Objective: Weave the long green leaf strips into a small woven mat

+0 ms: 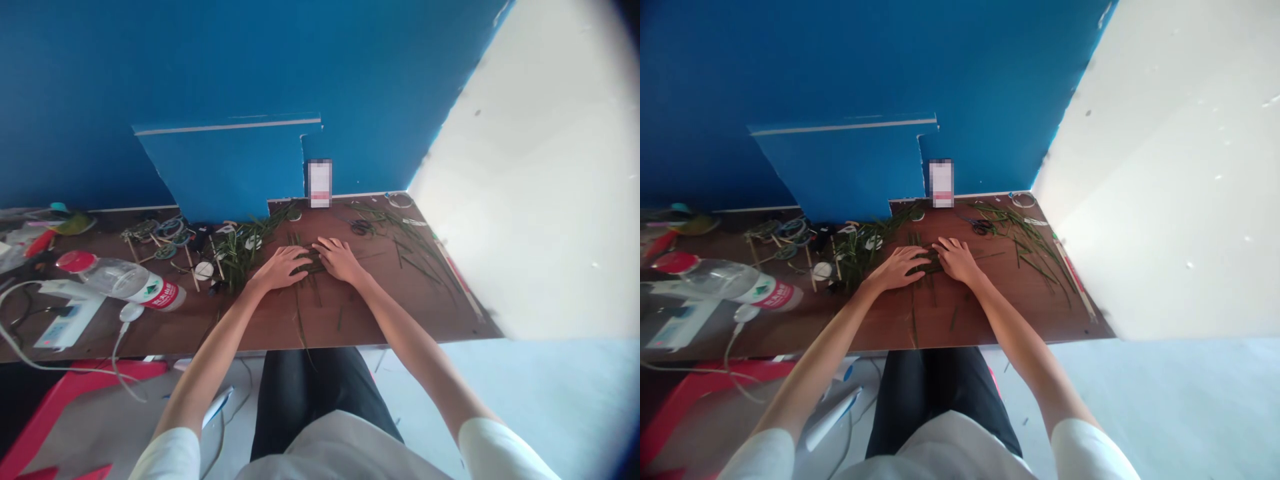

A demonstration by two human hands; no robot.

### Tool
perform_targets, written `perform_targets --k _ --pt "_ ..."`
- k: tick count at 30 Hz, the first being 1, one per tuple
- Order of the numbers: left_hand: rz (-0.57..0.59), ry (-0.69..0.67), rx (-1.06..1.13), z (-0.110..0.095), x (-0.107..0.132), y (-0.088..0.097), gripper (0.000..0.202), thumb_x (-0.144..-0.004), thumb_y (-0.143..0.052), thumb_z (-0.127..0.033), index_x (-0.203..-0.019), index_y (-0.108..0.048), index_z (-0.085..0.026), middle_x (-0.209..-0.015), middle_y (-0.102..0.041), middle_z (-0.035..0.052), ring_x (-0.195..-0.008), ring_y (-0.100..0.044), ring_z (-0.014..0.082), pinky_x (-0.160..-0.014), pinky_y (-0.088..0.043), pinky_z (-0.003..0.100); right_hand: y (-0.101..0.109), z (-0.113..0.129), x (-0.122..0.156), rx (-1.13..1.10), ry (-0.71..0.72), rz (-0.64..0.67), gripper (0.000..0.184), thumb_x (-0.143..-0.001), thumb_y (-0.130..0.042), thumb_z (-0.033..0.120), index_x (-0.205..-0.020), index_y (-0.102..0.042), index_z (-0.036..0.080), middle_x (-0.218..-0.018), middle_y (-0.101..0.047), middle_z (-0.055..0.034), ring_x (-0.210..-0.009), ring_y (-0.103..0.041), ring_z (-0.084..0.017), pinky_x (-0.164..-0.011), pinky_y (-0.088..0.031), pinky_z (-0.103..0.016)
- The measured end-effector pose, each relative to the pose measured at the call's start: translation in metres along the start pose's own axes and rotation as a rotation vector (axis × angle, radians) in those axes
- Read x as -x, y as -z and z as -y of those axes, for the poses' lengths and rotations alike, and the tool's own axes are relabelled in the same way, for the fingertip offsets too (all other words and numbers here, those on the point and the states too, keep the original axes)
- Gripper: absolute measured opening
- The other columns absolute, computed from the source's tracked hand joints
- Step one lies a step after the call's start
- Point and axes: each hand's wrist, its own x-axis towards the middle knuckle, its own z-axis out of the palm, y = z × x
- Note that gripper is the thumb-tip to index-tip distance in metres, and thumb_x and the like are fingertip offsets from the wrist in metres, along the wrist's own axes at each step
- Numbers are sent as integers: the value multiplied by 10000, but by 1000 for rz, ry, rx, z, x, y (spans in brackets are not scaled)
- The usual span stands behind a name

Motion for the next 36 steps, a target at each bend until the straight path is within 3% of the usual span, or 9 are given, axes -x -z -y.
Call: perform_targets --k 8,18,27,36 --pt "17 31 9 0 4 1 355 -982 -427 -426 -1268 -599 -305 -1453 -471 51 -1377 -364 265 -1100 -322 468 -2 -1 0 -1 7 -13 478 -1016 -294 309 -1468 -438 249 -1549 -374 -78 -1333 -353 -290 -1008 -372 -471" --pt "-32 61 -26 -4 -8 -5 336 -1019 -318 -373 -1130 -616 -267 -1404 -486 60 -1305 -412 249 -1040 -374 467 -1 1 1 7 5 -27 473 -1020 -294 316 -1459 -453 245 -1545 -380 -85 -1323 -371 -291 -1006 -371 -452" --pt "1 17 22 -15 2 -1 323 -998 -386 -405 -1196 -623 -311 -1470 -435 42 -1352 -365 273 -1076 -349 500 0 1 -1 -7 -12 1 472 -1014 -305 311 -1462 -444 268 -1546 -381 -74 -1342 -355 -288 -1016 -371 -476" --pt "-2 42 44 -14 6 -4 317 -1001 -382 -406 -1157 -629 -282 -1451 -462 55 -1341 -381 276 -1060 -366 509 0 1 1 -1 2 -16 470 -1013 -307 303 -1456 -456 253 -1547 -382 -76 -1337 -363 -288 -1019 -366 -475"
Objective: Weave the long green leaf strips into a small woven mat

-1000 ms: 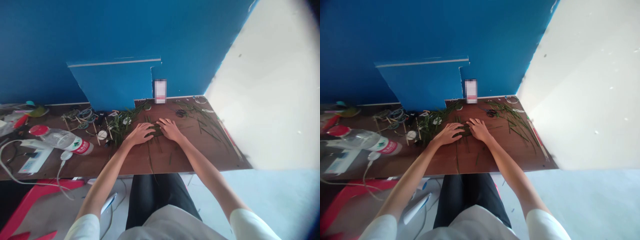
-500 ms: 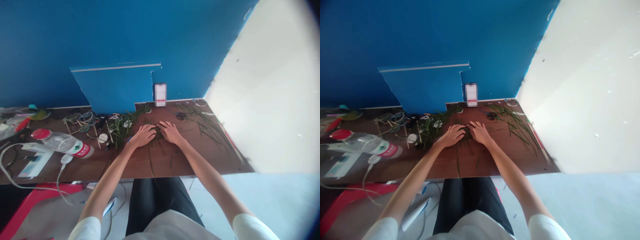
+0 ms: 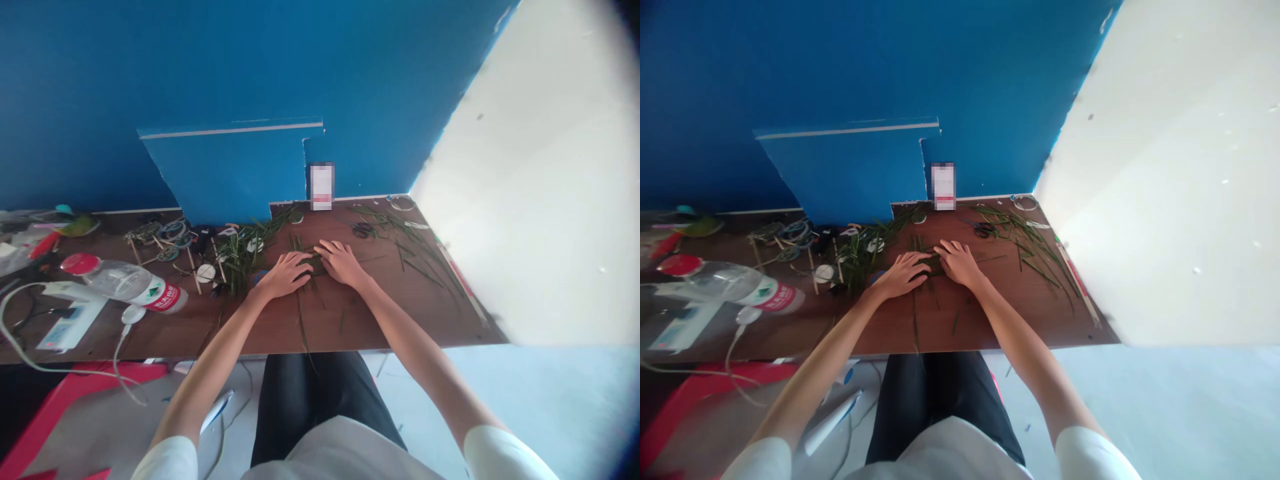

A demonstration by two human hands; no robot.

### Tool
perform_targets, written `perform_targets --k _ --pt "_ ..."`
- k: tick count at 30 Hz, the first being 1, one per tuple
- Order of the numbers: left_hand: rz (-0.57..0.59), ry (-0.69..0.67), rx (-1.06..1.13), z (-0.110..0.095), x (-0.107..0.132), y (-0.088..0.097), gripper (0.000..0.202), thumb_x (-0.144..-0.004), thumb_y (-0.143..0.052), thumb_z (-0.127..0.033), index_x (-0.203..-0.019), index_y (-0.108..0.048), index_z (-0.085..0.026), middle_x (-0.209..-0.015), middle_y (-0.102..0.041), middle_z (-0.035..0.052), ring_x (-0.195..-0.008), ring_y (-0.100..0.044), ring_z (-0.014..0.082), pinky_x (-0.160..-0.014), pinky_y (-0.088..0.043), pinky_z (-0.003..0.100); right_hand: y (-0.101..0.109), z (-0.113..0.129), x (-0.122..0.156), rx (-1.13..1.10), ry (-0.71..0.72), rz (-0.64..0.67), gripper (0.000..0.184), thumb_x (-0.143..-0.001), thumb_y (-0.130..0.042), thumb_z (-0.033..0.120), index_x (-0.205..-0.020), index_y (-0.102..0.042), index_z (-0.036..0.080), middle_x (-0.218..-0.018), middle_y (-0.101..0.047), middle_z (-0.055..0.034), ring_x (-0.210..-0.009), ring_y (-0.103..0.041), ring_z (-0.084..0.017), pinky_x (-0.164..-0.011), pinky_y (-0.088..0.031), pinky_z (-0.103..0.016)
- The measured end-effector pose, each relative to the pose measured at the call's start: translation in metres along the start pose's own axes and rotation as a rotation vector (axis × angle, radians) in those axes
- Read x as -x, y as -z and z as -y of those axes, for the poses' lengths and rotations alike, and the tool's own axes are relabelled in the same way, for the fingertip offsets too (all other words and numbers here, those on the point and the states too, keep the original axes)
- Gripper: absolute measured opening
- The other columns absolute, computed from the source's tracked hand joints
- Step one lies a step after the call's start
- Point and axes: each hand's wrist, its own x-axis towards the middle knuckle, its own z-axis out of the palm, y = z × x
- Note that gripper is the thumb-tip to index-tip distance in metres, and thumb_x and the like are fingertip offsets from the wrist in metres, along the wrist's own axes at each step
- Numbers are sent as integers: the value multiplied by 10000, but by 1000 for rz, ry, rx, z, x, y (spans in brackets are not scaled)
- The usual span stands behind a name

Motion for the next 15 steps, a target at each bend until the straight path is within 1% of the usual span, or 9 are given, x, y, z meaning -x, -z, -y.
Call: perform_targets --k 3,6,9,10,11,13,15 --pt "-5 16 17 -2 2 -2 327 -993 -391 -414 -1215 -597 -288 -1453 -464 59 -1349 -381 273 -1074 -357 502 0 0 0 -2 -4 1 473 -1011 -306 298 -1460 -451 257 -1549 -378 -74 -1338 -363 -286 -1022 -363 -471" --pt "-57 82 44 -1 -2 -5 412 -978 -414 -433 -1353 -486 -277 -1467 -454 77 -1366 -376 275 -1091 -343 493 0 0 0 -3 -3 4 481 -1008 -303 301 -1468 -442 260 -1551 -376 -68 -1338 -360 -289 -1017 -364 -464" --pt "-132 212 70 6 -10 -6 575 -956 -440 -487 -1467 -336 -244 -1473 -444 115 -1365 -387 301 -1101 -325 502 0 0 0 6 0 2 485 -1007 -305 306 -1467 -445 244 -1550 -379 -71 -1331 -363 -293 -1007 -367 -454" --pt "-133 235 76 9 -13 -6 628 -943 -454 -521 -1482 -305 -236 -1478 -438 125 -1365 -390 312 -1101 -321 505 0 0 0 9 0 -2 484 -1007 -304 305 -1465 -449 240 -1549 -381 -72 -1327 -368 -293 -1005 -368 -452" --pt "-123 233 81 12 -16 -6 685 -923 -475 -560 -1492 -283 -230 -1492 -422 130 -1373 -384 318 -1107 -316 498 0 0 -1 12 -1 -6 483 -1008 -301 303 -1462 -453 237 -1548 -383 -72 -1321 -373 -292 -1003 -368 -450" --pt "-91 211 69 16 -22 -7 872 -832 -562 -662 -1508 -244 -213 -1514 -390 151 -1388 -361 347 -1117 -298 497 0 0 -1 15 2 -7 480 -1009 -299 297 -1457 -457 234 -1548 -383 -77 -1310 -384 -290 -998 -368 -449" --pt "-75 208 52 19 -26 -10 996 -767 -595 -724 -1518 -217 -190 -1523 -371 170 -1405 -330 368 -1122 -283 507 0 0 -1 18 1 -5 478 -1008 -300 294 -1454 -460 232 -1547 -384 -82 -1305 -388 -292 -995 -367 -451"
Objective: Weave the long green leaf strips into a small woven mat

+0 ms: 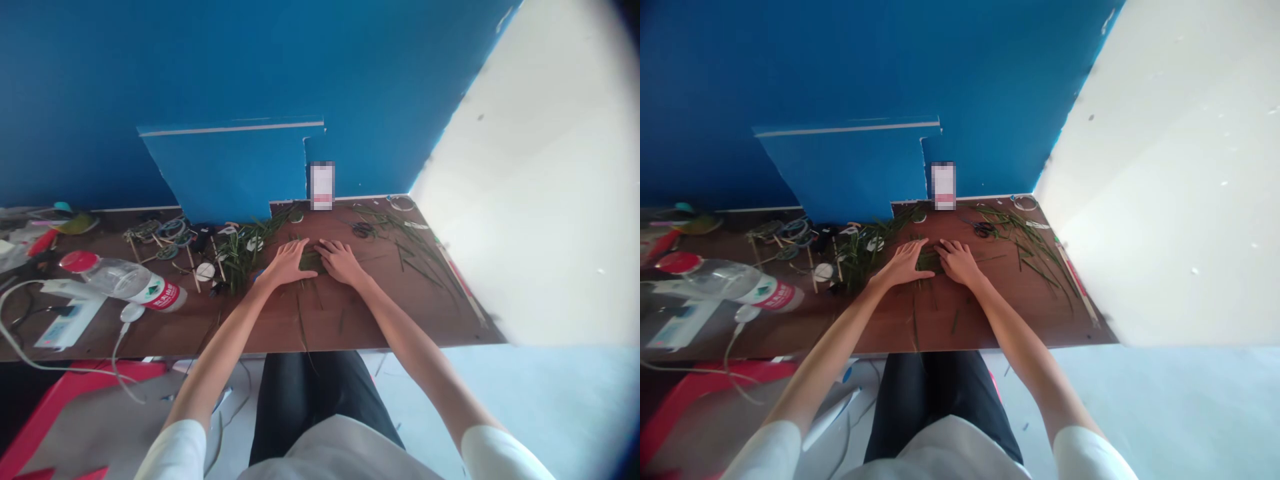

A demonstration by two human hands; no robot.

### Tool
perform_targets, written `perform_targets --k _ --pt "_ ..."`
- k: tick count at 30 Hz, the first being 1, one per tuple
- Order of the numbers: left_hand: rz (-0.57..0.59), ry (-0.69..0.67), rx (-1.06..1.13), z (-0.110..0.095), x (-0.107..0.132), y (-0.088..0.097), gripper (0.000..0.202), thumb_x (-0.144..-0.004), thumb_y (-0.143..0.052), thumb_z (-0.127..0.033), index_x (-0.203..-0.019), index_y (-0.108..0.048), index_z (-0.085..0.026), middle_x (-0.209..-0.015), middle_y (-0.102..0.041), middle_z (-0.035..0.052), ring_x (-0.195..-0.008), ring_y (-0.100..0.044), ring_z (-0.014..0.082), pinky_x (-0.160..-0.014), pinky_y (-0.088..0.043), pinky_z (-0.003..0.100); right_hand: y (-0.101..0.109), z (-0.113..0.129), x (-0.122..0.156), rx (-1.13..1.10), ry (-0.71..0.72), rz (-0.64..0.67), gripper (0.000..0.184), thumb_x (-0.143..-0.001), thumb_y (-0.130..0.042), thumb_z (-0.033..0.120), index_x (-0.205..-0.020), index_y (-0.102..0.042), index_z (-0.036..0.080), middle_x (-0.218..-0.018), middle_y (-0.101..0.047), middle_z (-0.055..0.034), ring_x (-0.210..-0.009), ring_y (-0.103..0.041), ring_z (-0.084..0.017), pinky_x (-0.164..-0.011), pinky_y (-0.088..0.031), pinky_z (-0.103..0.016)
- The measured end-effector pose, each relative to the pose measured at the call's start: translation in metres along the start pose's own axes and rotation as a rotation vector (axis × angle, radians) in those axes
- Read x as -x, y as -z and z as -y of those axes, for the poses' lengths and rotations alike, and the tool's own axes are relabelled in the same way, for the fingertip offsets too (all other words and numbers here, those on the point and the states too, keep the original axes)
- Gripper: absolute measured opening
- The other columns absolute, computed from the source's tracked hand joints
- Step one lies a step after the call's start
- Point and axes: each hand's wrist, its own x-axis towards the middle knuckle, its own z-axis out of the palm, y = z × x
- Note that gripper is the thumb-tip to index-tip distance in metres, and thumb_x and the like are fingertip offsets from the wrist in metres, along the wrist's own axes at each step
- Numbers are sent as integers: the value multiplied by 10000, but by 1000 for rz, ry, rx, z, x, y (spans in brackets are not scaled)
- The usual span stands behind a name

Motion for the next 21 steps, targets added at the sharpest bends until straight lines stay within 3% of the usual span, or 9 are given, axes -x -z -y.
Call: perform_targets --k 5,9,12,16,21 --pt "10 9 6 3 0 -5 1051 -748 -584 -758 -1533 -167 -196 -1533 -350 180 -1423 -307 373 -1133 -260 518 0 1 0 0 0 4 476 -1007 -304 292 -1453 -459 230 -1548 -382 -80 -1317 -377 -292 -997 -368 -447" --pt "26 -5 37 14 8 3 1033 -765 -582 -746 -1539 -145 -220 -1550 -323 172 -1457 -251 358 -1161 -222 511 0 1 0 -6 -4 -8 469 -1008 -315 292 -1446 -470 228 -1541 -394 -82 -1312 -386 -290 -1001 -367 -449" --pt "30 38 39 28 22 13 929 -789 -579 -723 -1507 -251 -232 -1564 -303 149 -1467 -219 358 -1169 -217 515 0 0 1 -28 14 -40 458 -1012 -315 290 -1434 -482 226 -1518 -427 -85 -1308 -397 -286 -996 -372 -446" --pt "44 112 48 41 46 20 593 -891 -488 -647 -1349 -482 -269 -1546 -347 82 -1455 -260 319 -1172 -234 516 0 1 0 -86 45 -93 439 -1022 -305 294 -1398 -522 231 -1471 -486 -88 -1294 -427 -268 -988 -380 -430" --pt "43 59 58 41 56 18 616 -877 -557 -594 -1393 -452 -274 -1544 -370 64 -1469 -239 302 -1194 -214 495 0 7 -1 -85 163 -110 390 -1018 -365 297 -1340 -573 224 -1416 -549 -85 -1277 -459 -255 -1001 -359 -436"
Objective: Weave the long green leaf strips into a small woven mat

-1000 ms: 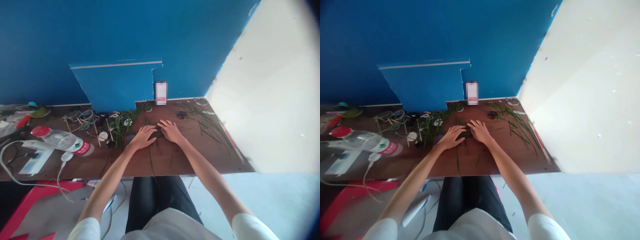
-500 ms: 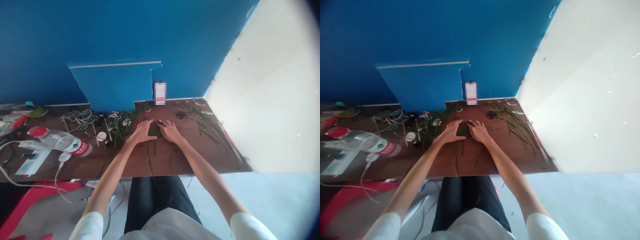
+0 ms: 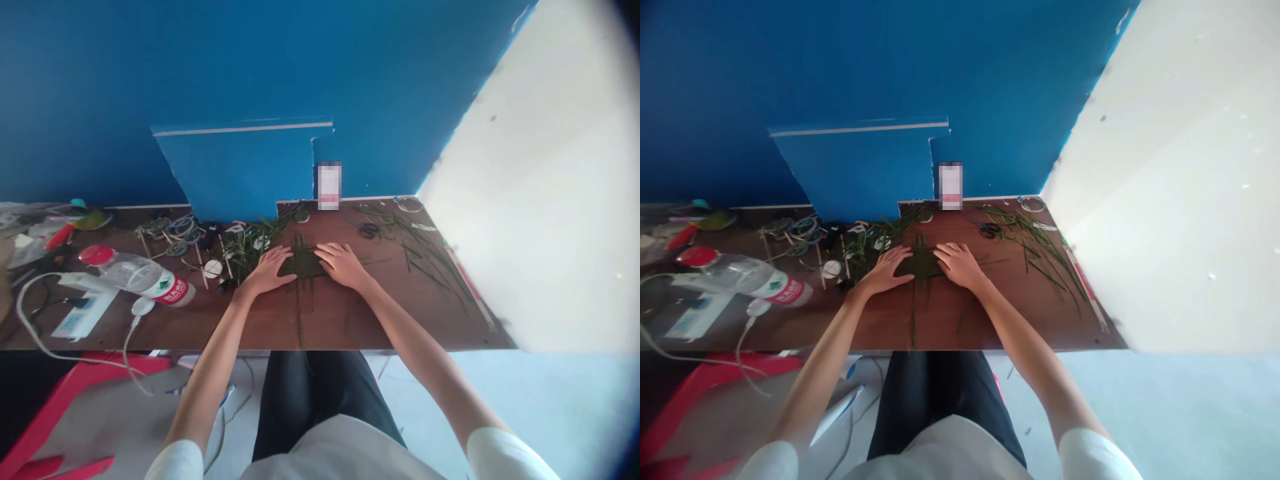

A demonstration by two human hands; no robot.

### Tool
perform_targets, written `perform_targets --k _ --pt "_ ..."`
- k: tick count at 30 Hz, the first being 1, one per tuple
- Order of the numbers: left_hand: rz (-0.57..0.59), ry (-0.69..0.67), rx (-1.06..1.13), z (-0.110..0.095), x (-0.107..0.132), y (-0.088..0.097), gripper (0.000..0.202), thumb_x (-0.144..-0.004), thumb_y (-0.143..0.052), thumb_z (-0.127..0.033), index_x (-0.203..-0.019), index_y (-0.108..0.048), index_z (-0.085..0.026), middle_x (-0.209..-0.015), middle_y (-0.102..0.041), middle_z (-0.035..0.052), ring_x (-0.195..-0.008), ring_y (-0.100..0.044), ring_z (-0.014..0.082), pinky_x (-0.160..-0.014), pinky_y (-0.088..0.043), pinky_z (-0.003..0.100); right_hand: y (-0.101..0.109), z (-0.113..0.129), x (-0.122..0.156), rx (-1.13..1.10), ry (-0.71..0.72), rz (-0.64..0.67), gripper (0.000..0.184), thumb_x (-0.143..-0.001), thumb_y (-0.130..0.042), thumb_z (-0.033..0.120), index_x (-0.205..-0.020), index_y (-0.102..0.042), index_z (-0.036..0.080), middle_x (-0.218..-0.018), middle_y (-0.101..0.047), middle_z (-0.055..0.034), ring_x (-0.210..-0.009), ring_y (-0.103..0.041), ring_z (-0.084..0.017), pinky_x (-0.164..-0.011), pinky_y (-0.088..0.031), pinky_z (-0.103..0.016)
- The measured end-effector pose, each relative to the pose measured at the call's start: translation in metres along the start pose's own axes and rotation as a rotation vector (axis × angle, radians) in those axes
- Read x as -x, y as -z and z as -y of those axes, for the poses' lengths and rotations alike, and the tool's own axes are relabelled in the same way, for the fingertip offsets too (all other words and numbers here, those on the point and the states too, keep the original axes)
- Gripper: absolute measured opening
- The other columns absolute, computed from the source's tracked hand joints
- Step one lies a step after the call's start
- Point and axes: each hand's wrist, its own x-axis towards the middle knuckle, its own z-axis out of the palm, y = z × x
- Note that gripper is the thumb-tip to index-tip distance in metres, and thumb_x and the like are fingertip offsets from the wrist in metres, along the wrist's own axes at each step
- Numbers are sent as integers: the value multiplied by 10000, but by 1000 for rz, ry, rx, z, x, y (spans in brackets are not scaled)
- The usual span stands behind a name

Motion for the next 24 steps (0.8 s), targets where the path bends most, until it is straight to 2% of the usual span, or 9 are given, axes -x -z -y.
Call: perform_targets --k 5,9,14,24 --pt "-33 -45 3 2 4 4 511 -911 -536 -516 -1367 -483 -292 -1522 -413 38 -1470 -248 273 -1203 -203 485 5 2 0 36 72 3 350 -1014 -395 277 -1269 -621 196 -1336 -612 -98 -1207 -512 -248 -1007 -336 -429" --pt "-19 -66 0 4 8 5 518 -893 -570 -477 -1366 -494 -279 -1521 -416 54 -1465 -265 284 -1199 -215 495 6 5 0 28 82 -18 354 -1011 -426 310 -1304 -595 204 -1367 -589 -94 -1221 -507 -244 -1015 -329 -422" --pt "-55 -85 -41 2 8 2 513 -880 -595 -461 -1348 -510 -267 -1503 -442 56 -1453 -293 278 -1194 -234 486 2 9 -1 -6 154 40 345 -1004 -448 350 -1267 -626 215 -1388 -571 -101 -1242 -501 -245 -1022 -331 -416" --pt "-100 -81 -83 -4 6 -2 453 -868 -614 -461 -1274 -590 -260 -1468 -483 58 -1427 -333 280 -1178 -267 490 2 10 1 0 113 92 398 -1024 -376 377 -1332 -590 243 -1450 -507 -93 -1283 -444 -268 -1002 -367 -445"
